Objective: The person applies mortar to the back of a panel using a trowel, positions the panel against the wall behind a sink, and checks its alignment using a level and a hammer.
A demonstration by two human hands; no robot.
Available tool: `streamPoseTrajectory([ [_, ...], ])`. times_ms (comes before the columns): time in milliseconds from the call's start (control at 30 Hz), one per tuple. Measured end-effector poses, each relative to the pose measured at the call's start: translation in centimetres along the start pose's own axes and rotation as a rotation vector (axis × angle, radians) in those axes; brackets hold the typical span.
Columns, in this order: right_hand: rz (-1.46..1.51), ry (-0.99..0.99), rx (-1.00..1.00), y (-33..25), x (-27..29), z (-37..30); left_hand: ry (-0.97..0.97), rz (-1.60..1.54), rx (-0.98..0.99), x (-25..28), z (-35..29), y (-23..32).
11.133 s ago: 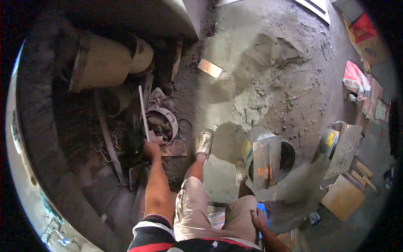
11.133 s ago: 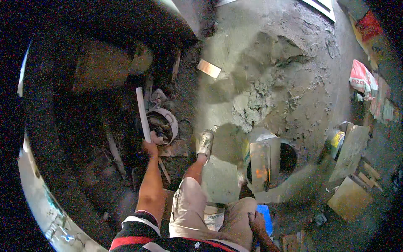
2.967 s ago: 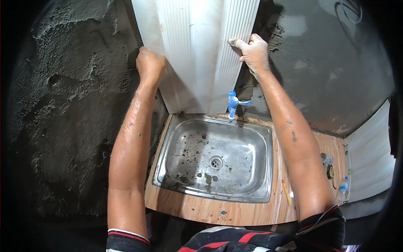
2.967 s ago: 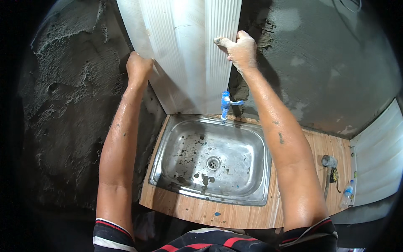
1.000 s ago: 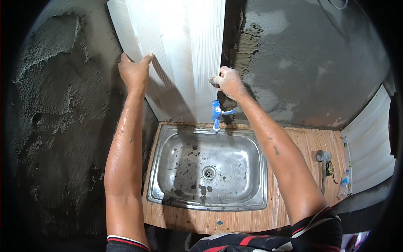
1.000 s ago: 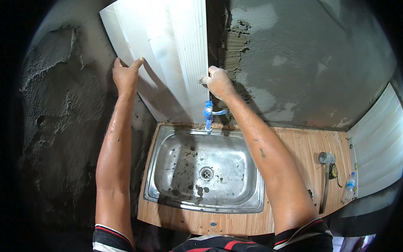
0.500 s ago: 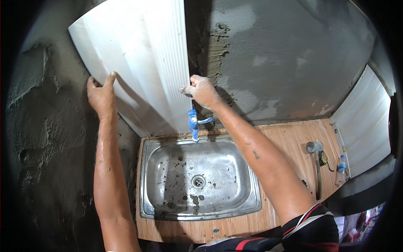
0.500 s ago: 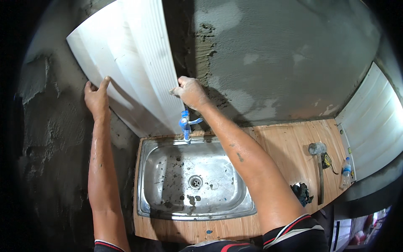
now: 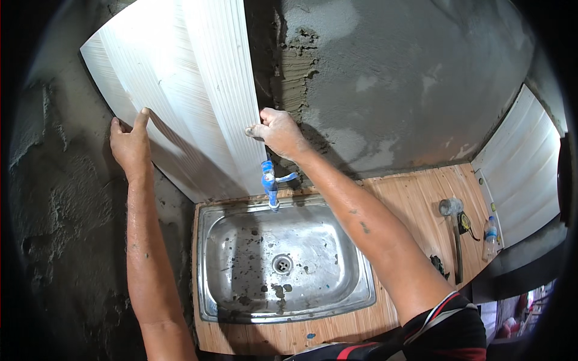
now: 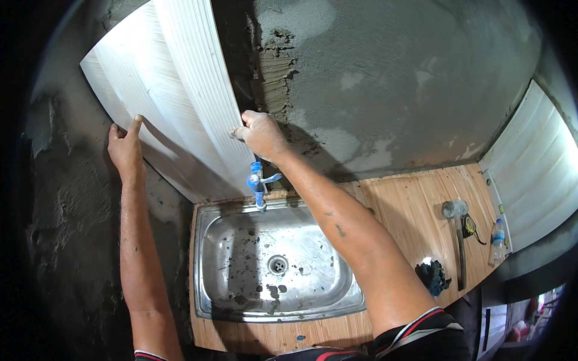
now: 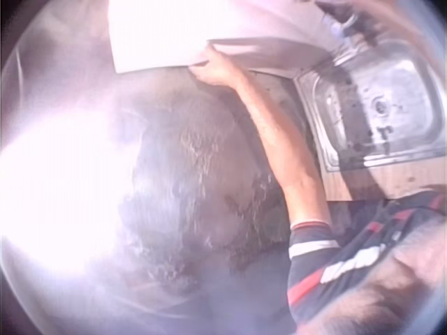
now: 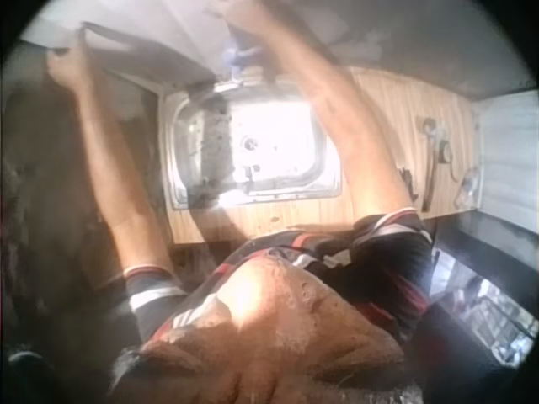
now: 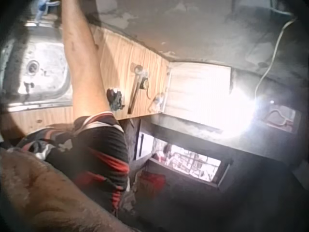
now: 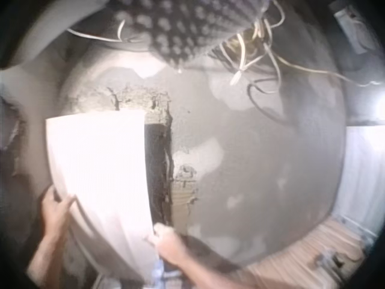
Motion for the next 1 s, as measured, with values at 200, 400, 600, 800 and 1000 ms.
streamPoseTrajectory([
  [200, -0.048, 0.035, 0.028, -0.7, 0.1, 0.2, 0.002, 0.032, -0.03, -0.9, 0.9, -0.3],
  [400, -0.194, -0.023, -0.003, -0.9, 0.0, 0.2, -0.049, 0.005, -0.075, -1.4, 0.4, 1.0],
  [600, -0.146, 0.021, -0.027, -1.3, 0.4, 0.0, -0.095, 0.055, -0.112, -1.1, -0.3, 1.1],
  [800, -0.151, 0.004, -0.022, -1.7, 0.9, -0.1, -0.027, 0.148, -0.204, -1.1, -1.7, 1.2],
  [1000, -0.295, 0.025, 0.009, -2.5, 1.2, -0.2, -0.039, 0.129, -0.232, -1.8, -3.1, -1.2],
])
Point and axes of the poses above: each hand's wrist, its own z-axis towards the middle knuckle, its own x-axis out of the back of the hand, y = z × x, the point moved 10 cm from there along z, towards the middle knuckle, and after that the axes turned 6 degrees about y, right-handed, at the moved point
